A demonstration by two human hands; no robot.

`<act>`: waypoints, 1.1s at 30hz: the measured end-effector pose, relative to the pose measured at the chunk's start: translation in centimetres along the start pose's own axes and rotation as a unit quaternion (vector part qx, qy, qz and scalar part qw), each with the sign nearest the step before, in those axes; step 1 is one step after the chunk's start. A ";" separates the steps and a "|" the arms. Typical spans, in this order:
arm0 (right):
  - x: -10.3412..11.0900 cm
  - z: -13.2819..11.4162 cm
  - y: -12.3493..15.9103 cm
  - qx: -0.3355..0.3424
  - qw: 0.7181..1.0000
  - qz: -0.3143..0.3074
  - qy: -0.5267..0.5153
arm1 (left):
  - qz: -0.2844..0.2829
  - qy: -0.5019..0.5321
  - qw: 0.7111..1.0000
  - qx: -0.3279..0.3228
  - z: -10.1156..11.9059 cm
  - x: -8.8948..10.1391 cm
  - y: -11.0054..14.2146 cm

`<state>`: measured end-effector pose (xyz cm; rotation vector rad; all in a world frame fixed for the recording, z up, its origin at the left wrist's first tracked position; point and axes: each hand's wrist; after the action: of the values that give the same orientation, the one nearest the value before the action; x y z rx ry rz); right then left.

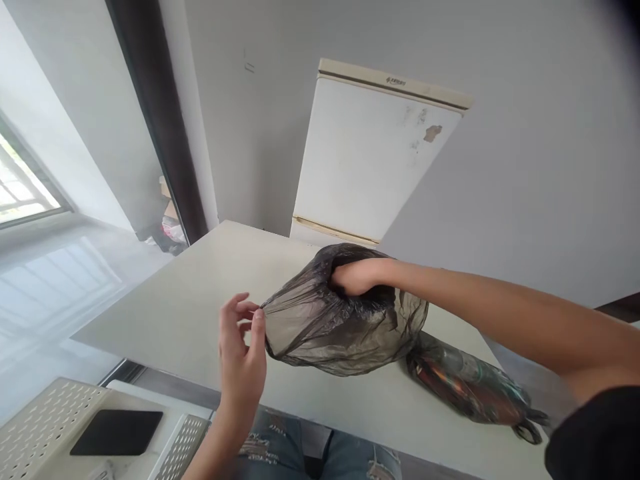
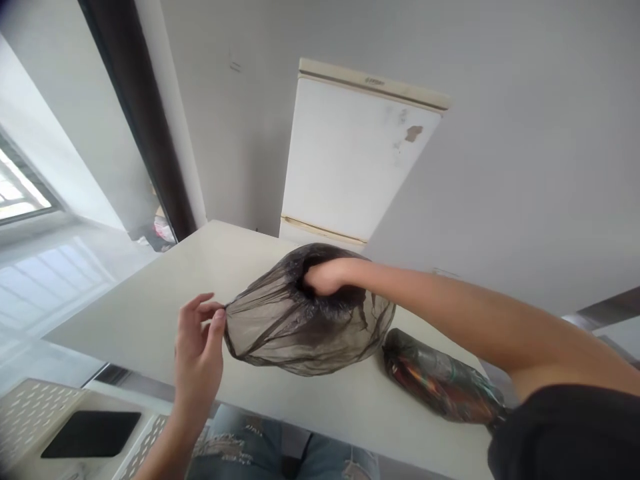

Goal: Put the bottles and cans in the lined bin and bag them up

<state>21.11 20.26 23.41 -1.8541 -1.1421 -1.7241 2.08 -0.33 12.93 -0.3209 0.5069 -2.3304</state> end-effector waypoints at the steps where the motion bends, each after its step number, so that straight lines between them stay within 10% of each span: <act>1: 0.4 0.4 0.9 0.025 1.000 0.003 0.009 | 0.030 -0.041 0.997 -0.054 0.5 0.0 0.2; 3: 1.0 1.1 3.3 0.045 0.997 0.053 0.029 | 0.023 -0.086 0.981 -0.170 1.8 -0.2 0.9; 7: 0.3 2.4 7.2 -0.017 0.973 0.227 0.036 | -0.181 -0.066 0.943 -0.273 3.3 -2.6 1.7; 14: -1.5 5.6 5.5 -0.031 0.965 0.250 -0.077 | -0.276 -0.057 0.956 -0.077 -0.9 -8.2 -1.5; 21: -1.1 9.1 2.6 -0.124 0.939 0.208 -0.244 | -0.351 -0.055 0.935 0.016 -3.0 -8.4 -2.1; 33: -5.1 10.8 3.7 -0.159 0.781 0.198 -0.570 | -0.398 -0.171 0.901 0.022 -7.6 -7.3 0.7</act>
<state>31.33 24.28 17.47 -3.1952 -0.6325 -0.4322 4.92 6.34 5.23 -1.0578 0.1439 -2.9547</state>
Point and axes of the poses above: each hand's wrist, its own y-axis away from the middle knuckle, its own x-axis out of the back of the hand, z = x × y, and after that the axes turned 2 degrees about -x, right-handed
